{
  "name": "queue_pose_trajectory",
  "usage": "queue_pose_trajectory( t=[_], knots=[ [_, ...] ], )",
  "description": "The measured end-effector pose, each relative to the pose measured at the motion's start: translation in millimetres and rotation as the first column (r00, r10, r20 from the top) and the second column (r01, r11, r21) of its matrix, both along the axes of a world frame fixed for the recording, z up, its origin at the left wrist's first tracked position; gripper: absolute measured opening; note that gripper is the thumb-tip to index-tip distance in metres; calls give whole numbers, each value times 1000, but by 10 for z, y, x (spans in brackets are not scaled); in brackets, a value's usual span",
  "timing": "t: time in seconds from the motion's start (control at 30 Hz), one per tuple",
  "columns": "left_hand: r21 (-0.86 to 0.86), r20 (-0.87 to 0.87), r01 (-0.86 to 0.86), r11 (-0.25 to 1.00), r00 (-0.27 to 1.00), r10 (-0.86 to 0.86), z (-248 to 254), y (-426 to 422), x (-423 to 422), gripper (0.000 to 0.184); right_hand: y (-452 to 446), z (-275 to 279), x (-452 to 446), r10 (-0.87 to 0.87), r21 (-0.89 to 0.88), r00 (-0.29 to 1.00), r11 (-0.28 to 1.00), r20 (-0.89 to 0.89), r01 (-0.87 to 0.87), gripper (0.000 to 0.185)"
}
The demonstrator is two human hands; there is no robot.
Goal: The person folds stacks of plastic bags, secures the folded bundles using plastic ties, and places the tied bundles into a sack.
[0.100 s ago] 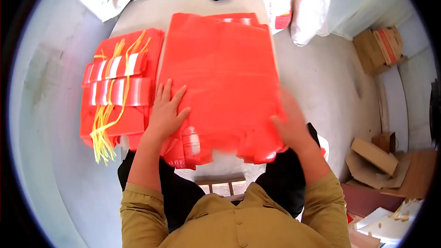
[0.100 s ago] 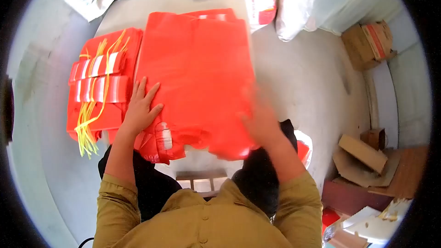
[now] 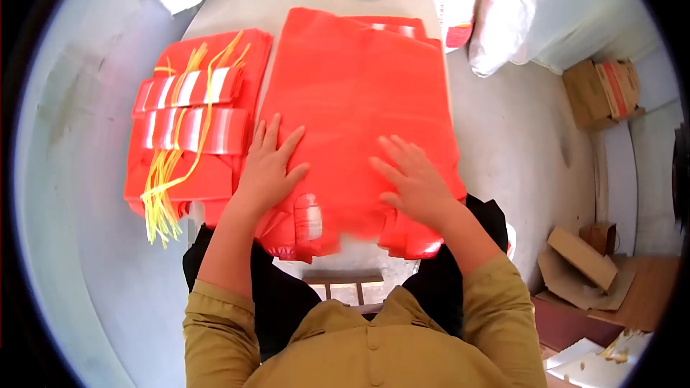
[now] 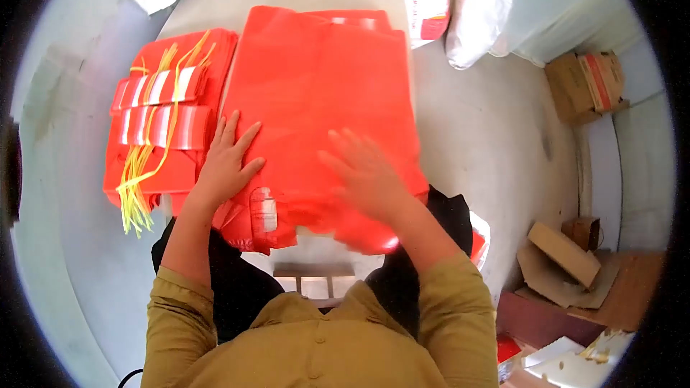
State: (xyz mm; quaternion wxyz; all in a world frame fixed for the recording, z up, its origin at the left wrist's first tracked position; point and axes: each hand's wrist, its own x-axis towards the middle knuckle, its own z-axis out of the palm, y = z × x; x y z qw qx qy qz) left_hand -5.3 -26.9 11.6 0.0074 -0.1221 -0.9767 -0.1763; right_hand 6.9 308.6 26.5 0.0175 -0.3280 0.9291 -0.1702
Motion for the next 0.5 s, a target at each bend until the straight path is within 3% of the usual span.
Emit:
queue_pose_trajectory(
  t=[0.07, 0.27, 0.5],
  knots=[
    [50, 1, -7, 999, 1000, 7, -76, 79, 6, 71, -97, -126, -155, 91, 117, 996, 989, 15, -92, 64],
    [48, 50, -28, 998, 998, 25, -30, 66, 26, 71, 34, -32, -213, 117, 9, 985, 993, 124, -119, 70],
    [-16, 8, -63, 998, 998, 63, -32, 73, 33, 70, -157, -104, 70, 301, -53, 953, 952, 2, -301, 53]
  ],
)
